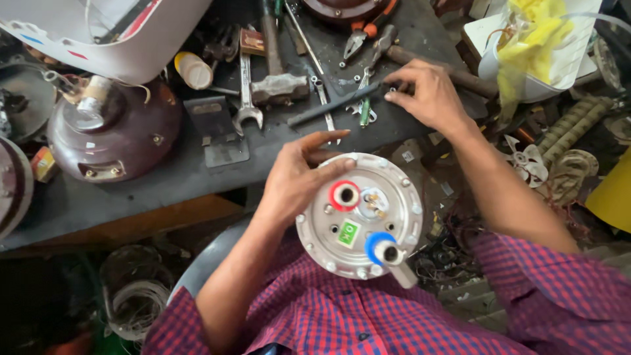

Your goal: The person is repairing electrical components, specifically a circular metal part and a brown motor housing. They use a screwdriver to adjust the circular part and a soldering iron to work on the motor housing. The person also uses pliers to strip wires and connects them to the motor housing.

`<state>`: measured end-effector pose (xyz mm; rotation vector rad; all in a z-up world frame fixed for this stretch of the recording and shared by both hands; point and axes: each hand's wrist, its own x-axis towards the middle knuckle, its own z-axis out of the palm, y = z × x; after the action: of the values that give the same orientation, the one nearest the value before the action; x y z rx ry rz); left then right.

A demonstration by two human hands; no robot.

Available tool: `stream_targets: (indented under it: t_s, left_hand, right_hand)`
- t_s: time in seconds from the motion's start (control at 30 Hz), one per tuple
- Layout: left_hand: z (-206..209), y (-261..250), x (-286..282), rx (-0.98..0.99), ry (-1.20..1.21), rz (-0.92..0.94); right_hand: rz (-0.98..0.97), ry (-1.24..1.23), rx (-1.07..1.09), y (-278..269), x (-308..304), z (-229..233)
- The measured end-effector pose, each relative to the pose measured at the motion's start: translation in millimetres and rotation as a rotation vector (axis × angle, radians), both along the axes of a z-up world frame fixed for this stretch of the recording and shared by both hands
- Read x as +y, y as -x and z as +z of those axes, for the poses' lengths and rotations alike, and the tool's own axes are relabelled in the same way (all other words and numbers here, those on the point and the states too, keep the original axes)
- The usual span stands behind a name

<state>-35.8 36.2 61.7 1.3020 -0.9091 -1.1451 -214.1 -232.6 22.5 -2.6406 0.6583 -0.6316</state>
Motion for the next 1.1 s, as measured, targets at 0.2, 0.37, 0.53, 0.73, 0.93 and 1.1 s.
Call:
stream_targets:
  t_s: [0.2, 0.37, 0.53, 0.73, 0.93, 1.1]
  left_hand:
    - [-5.2, -16.0, -2.5, 0.032, -0.082, 0.011]
    - [-9.5, -19.1, -3.2, 0.174, -0.050, 0.040]
    - [-12.3, -20.8, -1.6, 0.233, -0.129, 0.072]
    - [-8.2, -24.7, 4.9, 0.314, -0.153, 0.042]
    - [-9.0, -21.7, 8.3, 0.273, -0.160, 0.057]
    - [-11.6, -16.8, 9.0, 0.210, -0.166, 0.122]
  right_hand:
    - [-0.001, 0.008, -0.025, -1.0, 1.3, 4.4]
    - [0.090, -0.515, -0.147, 0.8, 46.9, 11.4]
    - [0.279, -1.232, -0.232, -10.7, 100.5, -8.8]
    - [0.417, -1.407, -0.219, -29.0, 100.4, -19.3]
    - [0.515, -1.388, -0.114, -36.5, 89.5, -22.1]
    - [0.555, -1.390, -0.061, -39.6, 82.8, -13.4]
